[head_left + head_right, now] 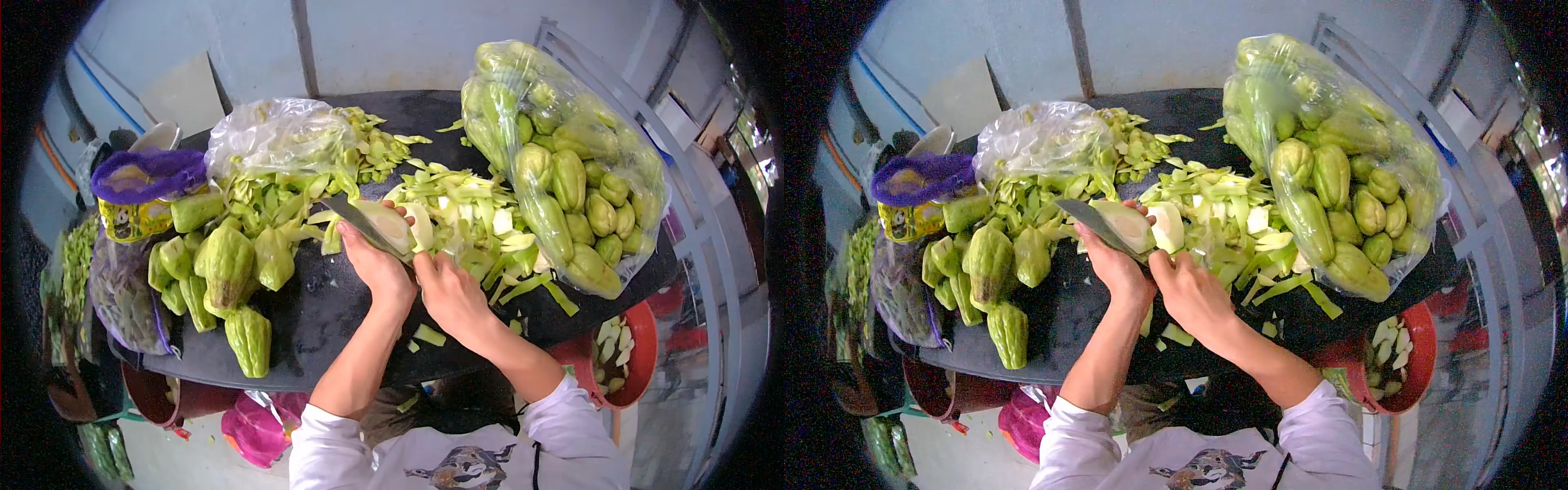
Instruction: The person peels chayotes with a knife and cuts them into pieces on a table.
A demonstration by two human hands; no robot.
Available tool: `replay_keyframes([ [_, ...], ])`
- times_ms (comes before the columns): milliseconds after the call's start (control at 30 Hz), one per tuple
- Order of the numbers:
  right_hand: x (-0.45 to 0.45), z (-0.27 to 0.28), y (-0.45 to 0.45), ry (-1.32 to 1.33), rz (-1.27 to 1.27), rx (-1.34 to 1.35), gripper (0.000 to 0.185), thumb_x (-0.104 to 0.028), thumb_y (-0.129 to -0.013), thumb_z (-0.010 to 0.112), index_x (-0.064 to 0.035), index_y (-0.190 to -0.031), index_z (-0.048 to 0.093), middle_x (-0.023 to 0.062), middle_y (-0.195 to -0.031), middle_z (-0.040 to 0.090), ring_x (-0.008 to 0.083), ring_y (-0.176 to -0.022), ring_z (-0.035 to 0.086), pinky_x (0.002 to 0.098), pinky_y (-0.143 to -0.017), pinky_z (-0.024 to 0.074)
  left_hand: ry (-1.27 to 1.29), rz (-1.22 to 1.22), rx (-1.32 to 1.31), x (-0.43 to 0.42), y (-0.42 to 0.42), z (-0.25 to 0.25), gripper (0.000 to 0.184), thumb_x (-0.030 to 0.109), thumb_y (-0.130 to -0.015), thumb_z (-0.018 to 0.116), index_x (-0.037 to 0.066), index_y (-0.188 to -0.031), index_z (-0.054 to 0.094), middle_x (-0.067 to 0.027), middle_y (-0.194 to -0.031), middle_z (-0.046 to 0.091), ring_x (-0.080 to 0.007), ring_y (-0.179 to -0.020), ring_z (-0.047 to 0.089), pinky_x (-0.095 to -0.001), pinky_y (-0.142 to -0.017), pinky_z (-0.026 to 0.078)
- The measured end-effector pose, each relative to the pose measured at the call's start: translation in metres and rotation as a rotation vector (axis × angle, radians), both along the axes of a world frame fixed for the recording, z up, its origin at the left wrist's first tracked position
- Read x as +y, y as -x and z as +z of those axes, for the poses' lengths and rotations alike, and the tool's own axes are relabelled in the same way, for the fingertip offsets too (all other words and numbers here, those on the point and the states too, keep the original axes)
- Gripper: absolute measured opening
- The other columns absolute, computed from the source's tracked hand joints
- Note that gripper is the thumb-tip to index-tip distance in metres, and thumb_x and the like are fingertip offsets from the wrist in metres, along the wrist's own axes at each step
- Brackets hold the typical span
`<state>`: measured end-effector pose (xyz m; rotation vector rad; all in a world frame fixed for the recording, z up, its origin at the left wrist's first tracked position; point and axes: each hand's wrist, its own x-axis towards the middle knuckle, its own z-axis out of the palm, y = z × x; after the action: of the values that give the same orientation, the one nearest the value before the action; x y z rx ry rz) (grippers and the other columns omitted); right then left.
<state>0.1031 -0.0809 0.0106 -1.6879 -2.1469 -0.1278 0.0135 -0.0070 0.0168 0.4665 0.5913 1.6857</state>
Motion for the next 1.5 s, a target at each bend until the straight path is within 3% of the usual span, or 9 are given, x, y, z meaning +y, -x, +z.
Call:
replay_keyframes([
  [300,0.014,0.015,-0.013,0.150,0.163,0.415,0.019,0.002,-0.087,0.055,0.0028,-0.104,0.046,0.0320,-0.084,0.061,0.0496,-0.074,0.062,0.0533,-0.063,0.0494,-0.207,0.088,0.262,0.009,0.005,-0.003,0.048,0.044,-0.105,0.035,0.001,-0.123,0.046,-0.0177,-0.101,0.064,-0.0280,-0.084,0.067,-0.0410,-0.072,0.059],
  [533,0.017,0.032,-0.044,0.258,0.189,0.501,0.038,-0.017,-0.094,0.057,0.0058,-0.123,0.047,0.0276,-0.081,0.064,0.0482,-0.077,0.061,0.0498,-0.067,0.0483,-0.332,-0.016,0.309,0.019,0.012,-0.010,0.052,0.047,-0.104,0.037,0.000,-0.119,0.052,-0.0160,-0.101,0.064,-0.0274,-0.084,0.067,-0.0386,-0.073,0.058],
  [633,0.016,0.036,-0.056,0.242,0.212,0.527,0.038,-0.019,-0.094,0.059,0.0070,-0.120,0.049,0.0234,-0.080,0.066,0.0407,-0.068,0.063,0.0454,-0.063,0.0479,-0.326,-0.130,0.246,0.020,0.013,-0.010,0.055,0.049,-0.103,0.039,0.000,-0.120,0.054,-0.0148,-0.102,0.064,-0.0271,-0.087,0.067,-0.0372,-0.076,0.057],
  [700,0.013,0.045,-0.062,0.330,0.110,0.601,0.025,-0.018,-0.095,0.057,0.0016,-0.108,0.047,0.0275,-0.081,0.063,0.0495,-0.082,0.060,0.0510,-0.067,0.0466,-0.249,-0.168,0.224,0.019,0.013,-0.008,0.059,0.051,-0.102,0.040,-0.001,-0.126,0.051,-0.0141,-0.104,0.064,-0.0268,-0.092,0.066,-0.0372,-0.078,0.057],
  [833,0.006,0.041,-0.074,0.296,0.025,0.635,0.032,-0.020,-0.095,0.057,0.0047,-0.114,0.049,0.0277,-0.087,0.063,0.0468,-0.086,0.061,0.0487,-0.074,0.0471,-0.316,-0.526,0.057,0.019,0.015,-0.002,0.057,0.050,-0.102,0.039,0.001,-0.130,0.046,-0.0171,-0.108,0.062,-0.0288,-0.094,0.064,-0.0418,-0.085,0.054],
  [1100,-0.004,0.016,-0.094,0.356,-0.134,0.730,0.033,-0.020,-0.095,0.058,0.0046,-0.116,0.049,0.0242,-0.088,0.063,0.0419,-0.085,0.062,0.0472,-0.077,0.0470,-0.050,-0.683,-0.434,0.027,0.029,0.000,0.057,0.052,-0.099,0.037,0.004,-0.129,0.047,-0.0186,-0.112,0.056,-0.0353,-0.102,0.058,-0.0474,-0.087,0.052],
  [1267,-0.017,0.031,-0.107,0.409,-0.107,0.956,0.017,-0.015,-0.097,0.057,-0.0014,-0.100,0.047,0.0054,-0.066,0.053,0.0141,-0.051,0.051,0.0326,-0.047,0.0434,0.188,-0.417,0.061,0.045,0.035,-0.013,0.043,0.034,-0.095,0.049,0.003,-0.126,0.048,-0.0191,-0.110,0.057,-0.0370,-0.095,0.062,-0.0545,-0.080,0.054],
  [1433,-0.025,0.018,-0.134,0.322,-0.096,1.097,0.014,-0.013,-0.098,0.056,-0.0029,-0.101,0.048,0.0009,-0.064,0.050,0.0086,-0.046,0.047,0.0279,-0.041,0.0391,0.072,-0.273,0.749,0.078,0.040,-0.001,0.051,0.029,-0.090,0.061,-0.004,-0.128,0.052,-0.0193,-0.102,0.063,-0.0362,-0.090,0.065,-0.0493,-0.083,0.054],
  [1500,-0.031,0.019,-0.138,0.317,-0.105,1.176,0.012,-0.011,-0.098,0.056,-0.0025,-0.101,0.048,0.0011,-0.063,0.050,0.0087,-0.046,0.047,0.0279,-0.041,0.0386,-0.223,0.065,1.420,0.114,0.036,-0.019,0.062,0.031,-0.086,0.067,-0.008,-0.131,0.051,-0.0226,-0.097,0.066,-0.0384,-0.088,0.066,-0.0445,-0.088,0.052],
])
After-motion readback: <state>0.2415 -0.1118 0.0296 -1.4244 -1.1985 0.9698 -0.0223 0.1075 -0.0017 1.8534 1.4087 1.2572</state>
